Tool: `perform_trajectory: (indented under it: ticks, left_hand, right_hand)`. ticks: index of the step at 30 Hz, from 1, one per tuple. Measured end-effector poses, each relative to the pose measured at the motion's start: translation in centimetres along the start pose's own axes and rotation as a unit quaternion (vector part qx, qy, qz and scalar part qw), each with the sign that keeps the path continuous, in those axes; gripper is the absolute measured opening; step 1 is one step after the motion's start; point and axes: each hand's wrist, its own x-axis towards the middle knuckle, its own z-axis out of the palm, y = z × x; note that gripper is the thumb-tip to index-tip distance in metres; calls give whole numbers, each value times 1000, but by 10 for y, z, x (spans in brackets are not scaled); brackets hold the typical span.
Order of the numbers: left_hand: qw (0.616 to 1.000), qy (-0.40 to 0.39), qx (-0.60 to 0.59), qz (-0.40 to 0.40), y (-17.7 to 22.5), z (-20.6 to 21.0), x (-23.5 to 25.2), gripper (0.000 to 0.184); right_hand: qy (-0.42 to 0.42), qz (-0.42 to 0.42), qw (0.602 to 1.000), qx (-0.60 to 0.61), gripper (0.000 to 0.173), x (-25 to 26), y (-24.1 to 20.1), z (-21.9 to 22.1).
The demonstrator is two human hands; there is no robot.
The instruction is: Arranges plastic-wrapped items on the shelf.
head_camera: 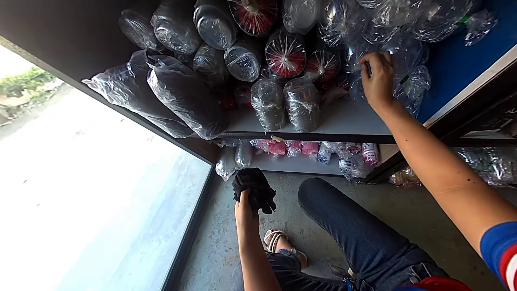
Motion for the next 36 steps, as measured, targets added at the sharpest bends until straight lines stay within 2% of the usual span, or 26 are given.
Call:
perform_trajectory:
  ticks: [2, 5, 11, 14, 16, 23, 31, 36]
  left_hand:
    - [1000, -2, 3, 5, 0, 0, 0, 19]
    - [1000, -5, 3, 4, 0, 0, -1, 19]
    - [1000, 5, -6, 4, 2, -4, -2, 18]
    - [1000, 4, -5, 7, 3, -3, -2, 18]
    - [1000, -1, -6, 7, 3, -2, -3, 18]
    - [1000, 4, -7, 3, 2, -1, -2, 17]
    - [1000, -2, 8, 2, 1, 0, -2, 19]
    - [1000, 6, 5, 8, 2, -2, -3, 18]
  right_hand:
    - [-8, -15, 1000, -8, 22, 1, 3, -1]
    - [-18, 10, 1000, 4, 25, 1, 0, -3]
    - [66, 60, 993, 78, 21, -6, 4, 8]
    - [114, 53, 987, 99, 17, -8, 11, 14]
    - [115, 51, 988, 88, 18, -9, 11, 15]
    - [37, 69, 997, 5, 26, -10, 2, 10]
    - [-101, 1, 995, -29, 27, 2, 4, -6]
    - [-127, -10, 991, -31, 21, 9, 3, -9]
